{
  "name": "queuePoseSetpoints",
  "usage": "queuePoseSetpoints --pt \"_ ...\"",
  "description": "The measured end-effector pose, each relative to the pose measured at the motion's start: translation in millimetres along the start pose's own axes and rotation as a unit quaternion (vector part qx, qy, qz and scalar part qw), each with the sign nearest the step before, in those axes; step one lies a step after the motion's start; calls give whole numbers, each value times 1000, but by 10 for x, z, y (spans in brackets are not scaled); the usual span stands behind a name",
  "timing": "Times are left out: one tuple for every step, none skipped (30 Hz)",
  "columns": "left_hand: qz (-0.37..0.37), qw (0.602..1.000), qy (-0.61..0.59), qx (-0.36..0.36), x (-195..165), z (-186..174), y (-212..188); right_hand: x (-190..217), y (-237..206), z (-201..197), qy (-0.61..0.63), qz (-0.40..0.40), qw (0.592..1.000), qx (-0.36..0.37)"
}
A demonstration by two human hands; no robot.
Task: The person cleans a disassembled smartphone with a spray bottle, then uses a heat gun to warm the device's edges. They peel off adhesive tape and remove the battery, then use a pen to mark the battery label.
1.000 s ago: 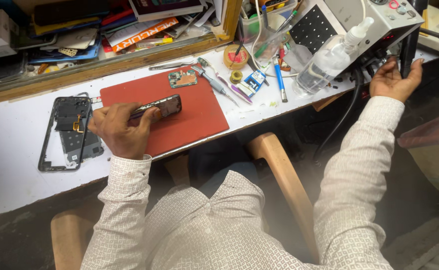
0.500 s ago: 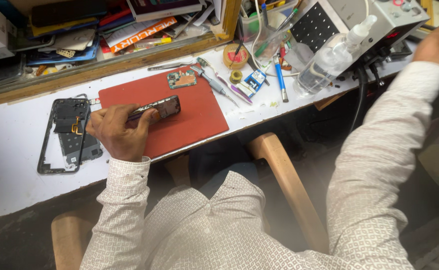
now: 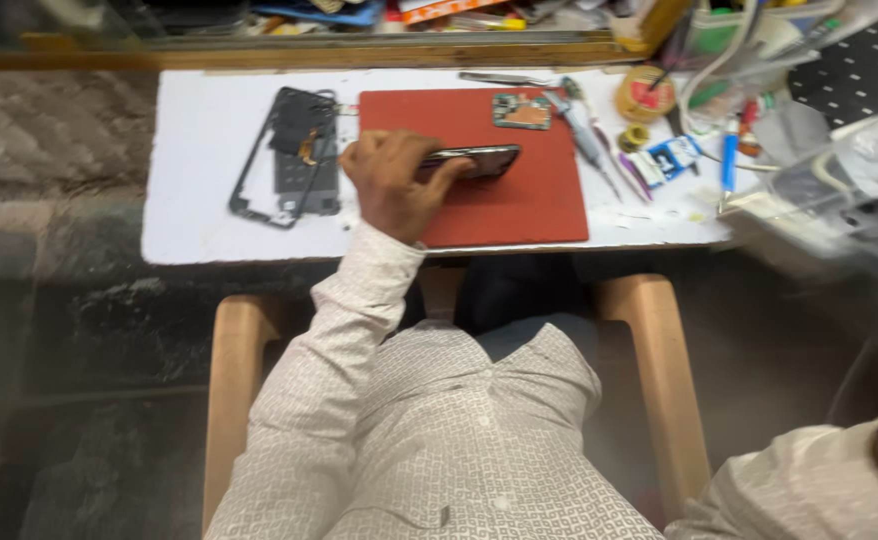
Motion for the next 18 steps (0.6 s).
queuePoseSetpoints --pt "-4 1000 -4 5 -20 1 6 78 -80 153 2 1 1000 17" --pt "-3 1000 -6 4 -43 0 8 122 -135 300 5 4 1000 31" --pt "-1 1000 -8 3 -64 -4 9 164 -183 438 9 7 999 46" --pt "1 1000 -11 3 -85 -11 10 177 -212 573 12 10 998 62" --pt "3 1000 -9 5 -106 -29 3 209 -235 689 13 12 997 78" --pt "6 1000 -8 9 -126 -50 -12 220 -249 799 14 17 995 94" --pt "10 1000 -7 12 -148 -67 -25 230 -255 894 17 21 994 106" --pt "13 1000 -3 13 -169 -76 -32 234 -246 970 15 20 993 119" --pt "17 1000 0 14 -187 -91 -39 228 -242 1048 14 23 991 131" --pt "20 1000 3 15 -202 -98 -45 228 -227 1099 10 21 989 145" --pt "22 1000 1 13 -214 -99 -46 223 -220 1148 7 19 987 160" --pt "24 1000 -1 11 -222 -96 -47 212 -195 1177 -4 12 983 186" --pt "26 1000 -4 8 -222 -100 -49 197 -190 1214 -2 1 981 194" --pt "28 1000 -2 9 -220 -98 -50 178 -189 1247 0 -9 979 203" --pt "30 1000 -1 9 -219 -90 -46 145 -196 1288 14 -23 981 194" --pt "33 999 0 9 -219 -82 -45 133 -206 1308 17 -30 981 189" --pt "32 999 1 11 -216 -83 -49 116 -214 1329 20 -37 982 184" --pt "31 999 2 13 -212 -86 -55 119 -229 1336 14 -36 982 183"
Point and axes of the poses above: each hand's wrist, its own y-axis towards the middle knuckle, its own z-axis out of the palm, x = y × z, the point moved 1 cm from there along y, towards the middle knuckle, and after that the axes turned 15 degrees about -z, right-handed, at the moved point
